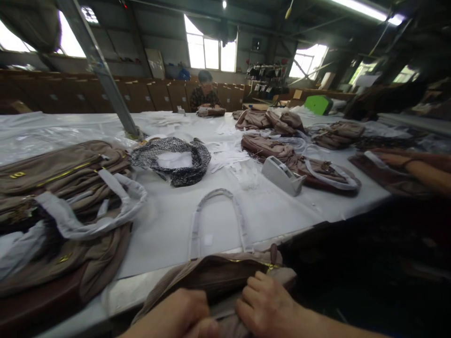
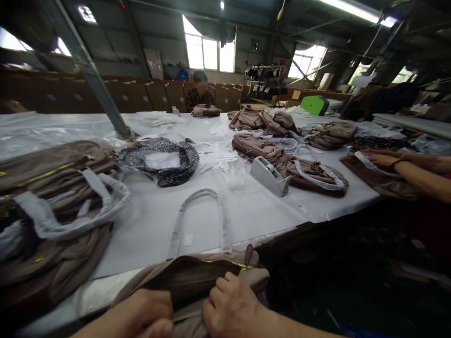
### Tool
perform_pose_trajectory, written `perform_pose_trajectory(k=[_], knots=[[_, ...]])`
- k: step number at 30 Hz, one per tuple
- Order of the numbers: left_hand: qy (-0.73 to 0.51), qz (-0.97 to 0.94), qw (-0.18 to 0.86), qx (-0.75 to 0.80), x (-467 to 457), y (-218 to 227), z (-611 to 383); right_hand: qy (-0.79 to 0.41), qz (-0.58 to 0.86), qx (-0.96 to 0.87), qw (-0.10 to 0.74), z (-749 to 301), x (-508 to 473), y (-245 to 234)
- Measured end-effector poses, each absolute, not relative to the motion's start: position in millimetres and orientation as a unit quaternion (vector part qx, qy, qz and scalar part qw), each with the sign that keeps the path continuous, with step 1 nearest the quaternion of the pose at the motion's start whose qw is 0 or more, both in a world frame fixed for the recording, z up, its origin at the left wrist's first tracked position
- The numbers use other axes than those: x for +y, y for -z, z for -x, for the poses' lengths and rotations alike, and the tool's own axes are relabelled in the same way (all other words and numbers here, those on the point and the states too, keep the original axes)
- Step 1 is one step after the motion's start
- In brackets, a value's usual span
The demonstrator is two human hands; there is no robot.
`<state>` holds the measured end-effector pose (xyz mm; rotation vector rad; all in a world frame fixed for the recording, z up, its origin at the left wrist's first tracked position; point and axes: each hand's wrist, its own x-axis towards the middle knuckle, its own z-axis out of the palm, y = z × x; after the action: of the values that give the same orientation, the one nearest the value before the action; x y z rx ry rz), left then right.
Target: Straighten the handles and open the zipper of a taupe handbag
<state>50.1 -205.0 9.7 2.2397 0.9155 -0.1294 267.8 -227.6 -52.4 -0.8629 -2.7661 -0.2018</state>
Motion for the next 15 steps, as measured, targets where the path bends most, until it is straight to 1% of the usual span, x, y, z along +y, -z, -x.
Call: perform_pose_trajectory(k=[2,3,5,8,11,13,15], knots=[[0.001,-0.847,0.366,0.386,-196.7,-4.7,-57.1,0.083,0.282,-0.944,0.152,-270.8,-230.8,61.4],[-0.02,-0.853,0.345,0.392,-192.3,1.3,-61.7,0.082,0.275,-0.944,0.162,-273.0,-231.7,61.6],[-0.04,-0.884,0.258,0.388,-184.0,17.7,-72.0,0.081,0.266,-0.945,0.171,-276.5,-232.9,57.4],[-0.024,-0.915,0.093,0.393,-173.4,40.3,-86.2,0.072,0.263,-0.945,0.179,-278.5,-234.1,50.9],[-0.014,-0.91,-0.01,0.415,-162.8,46.3,-94.4,0.063,0.262,-0.947,0.175,-279.3,-234.8,47.7],[0.0,-0.902,-0.017,0.43,-154.7,40.1,-95.1,0.054,0.255,-0.952,0.161,-280.6,-234.6,43.8],[0.028,-0.898,0.056,0.436,-146.0,27.9,-90.7,0.038,0.252,-0.956,0.148,-282.9,-234.3,36.8]])
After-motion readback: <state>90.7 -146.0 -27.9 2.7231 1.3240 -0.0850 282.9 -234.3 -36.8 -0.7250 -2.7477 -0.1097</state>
